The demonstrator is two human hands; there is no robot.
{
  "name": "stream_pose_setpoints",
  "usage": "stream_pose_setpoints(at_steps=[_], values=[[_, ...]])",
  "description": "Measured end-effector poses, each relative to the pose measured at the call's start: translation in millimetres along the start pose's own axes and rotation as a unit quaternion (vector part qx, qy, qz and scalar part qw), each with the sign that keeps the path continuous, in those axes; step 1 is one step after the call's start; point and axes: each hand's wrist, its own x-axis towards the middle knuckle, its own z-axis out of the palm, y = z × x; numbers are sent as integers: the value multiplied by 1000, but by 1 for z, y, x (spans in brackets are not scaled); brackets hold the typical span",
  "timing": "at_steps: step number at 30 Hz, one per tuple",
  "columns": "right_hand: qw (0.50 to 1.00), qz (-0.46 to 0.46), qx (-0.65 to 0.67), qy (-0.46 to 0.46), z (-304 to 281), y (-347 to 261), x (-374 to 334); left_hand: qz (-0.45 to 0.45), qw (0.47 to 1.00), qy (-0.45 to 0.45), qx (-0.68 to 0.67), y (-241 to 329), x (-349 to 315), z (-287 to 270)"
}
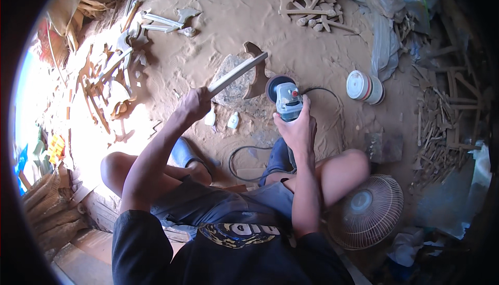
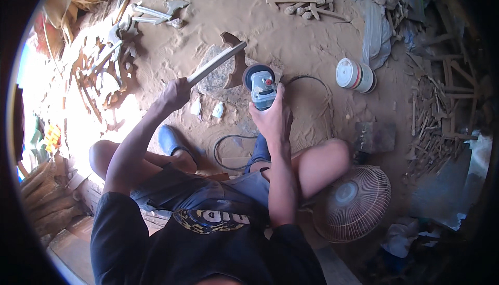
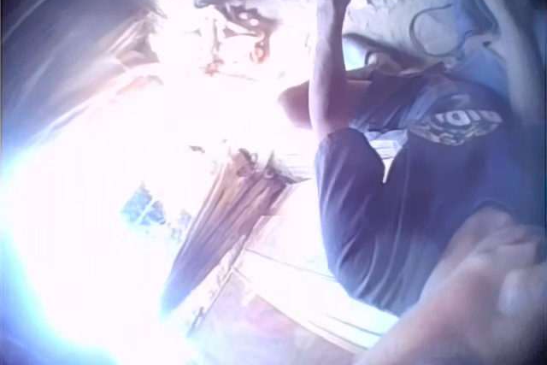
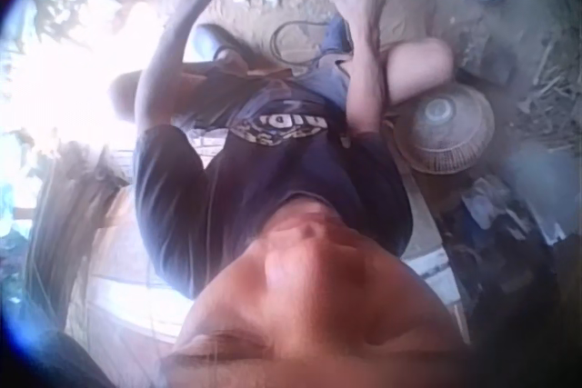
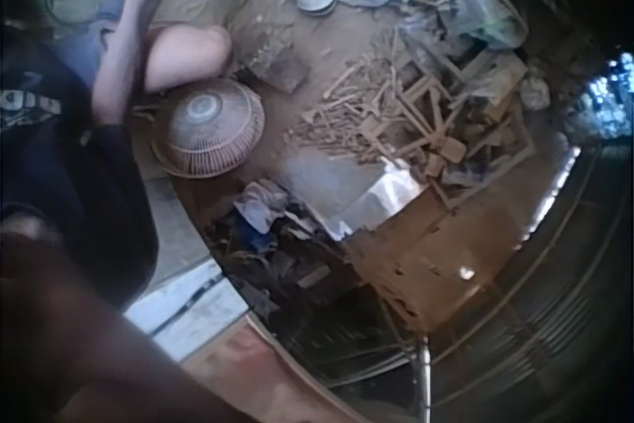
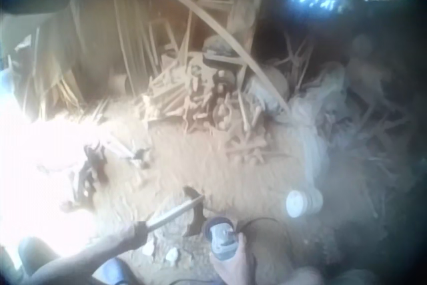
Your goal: The person uses a handheld power sander to smooth the surface and edges of a carved wooden axe, rotating the axe to reach different sections.
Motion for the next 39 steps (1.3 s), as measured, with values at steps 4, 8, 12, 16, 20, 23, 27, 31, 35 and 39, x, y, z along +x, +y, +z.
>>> stream_pose_setpoints(at_steps=[4,8,12,16,20,23,27,31,35,39], values=[[999,-31,44,6,4,-11,-13,-43,997,17,54,59,-10,-24],[998,-52,44,0,14,-24,-16,-53,991,-9,119,79,-18,-30],[997,-67,43,-13,14,-40,-21,-50,989,-15,140,78,-23,-29],[996,-68,52,-22,18,-45,-23,-14,991,11,132,74,-26,-25],[997,-62,33,-13,20,-43,-27,-41,986,-40,158,82,-25,-27],[999,-53,7,6,22,-41,-30,-41,985,-41,160,82,-28,-22],[999,-21,-30,11,18,-42,-27,-36,989,-12,141,69,-28,-16],[999,-36,33,8,16,-27,-31,-42,987,-34,153,68,-25,-17],[979,-23,198,-46,21,-20,-39,-28,989,-26,144,58,-25,-11],[980,-59,186,-28,26,-16,-39,9,991,1,134,48,-26,-5]])
